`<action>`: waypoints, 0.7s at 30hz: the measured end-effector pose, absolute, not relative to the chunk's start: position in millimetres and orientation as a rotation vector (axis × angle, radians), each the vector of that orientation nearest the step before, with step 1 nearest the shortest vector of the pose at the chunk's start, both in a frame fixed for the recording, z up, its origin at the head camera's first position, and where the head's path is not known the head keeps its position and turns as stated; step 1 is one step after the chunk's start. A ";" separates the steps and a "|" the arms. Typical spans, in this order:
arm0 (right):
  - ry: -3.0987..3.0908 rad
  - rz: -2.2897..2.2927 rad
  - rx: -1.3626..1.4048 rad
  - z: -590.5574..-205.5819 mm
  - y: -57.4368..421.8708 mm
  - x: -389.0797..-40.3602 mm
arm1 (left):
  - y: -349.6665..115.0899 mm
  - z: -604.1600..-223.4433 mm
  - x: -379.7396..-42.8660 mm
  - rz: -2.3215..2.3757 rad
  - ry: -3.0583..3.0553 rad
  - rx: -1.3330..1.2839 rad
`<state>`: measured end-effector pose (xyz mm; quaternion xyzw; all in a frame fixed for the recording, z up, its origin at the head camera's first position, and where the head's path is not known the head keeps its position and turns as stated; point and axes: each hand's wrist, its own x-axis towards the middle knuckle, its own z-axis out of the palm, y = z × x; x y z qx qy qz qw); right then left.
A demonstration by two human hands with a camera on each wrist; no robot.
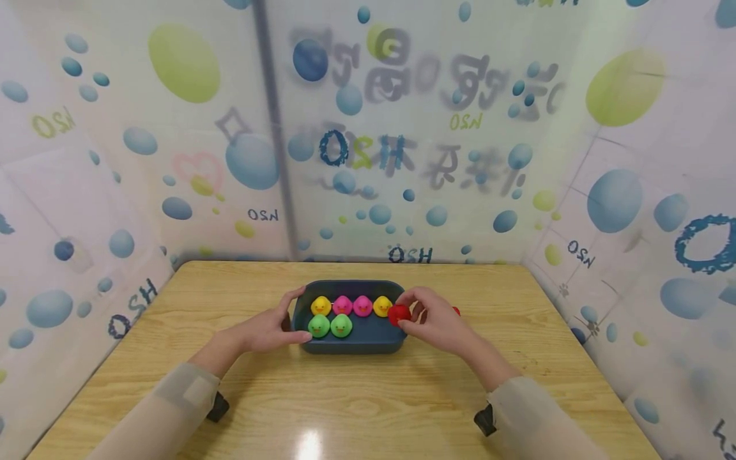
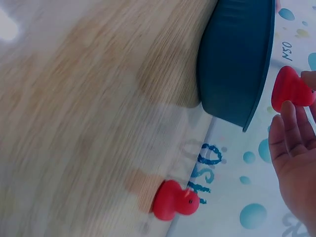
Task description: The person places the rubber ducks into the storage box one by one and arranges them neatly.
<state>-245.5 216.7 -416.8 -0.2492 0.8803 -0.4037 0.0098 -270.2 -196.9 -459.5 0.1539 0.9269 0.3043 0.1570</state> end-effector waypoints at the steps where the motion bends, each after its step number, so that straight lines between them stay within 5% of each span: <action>1: 2.744 -1.260 -0.779 -417.3 214.3 -246.8 | -197.0 -459.7 -270.3 0.871 2.651 0.442; 21: 2.748 -1.151 -0.860 -430.8 170.4 -273.0 | -197.6 -462.4 -272.2 0.880 2.647 0.442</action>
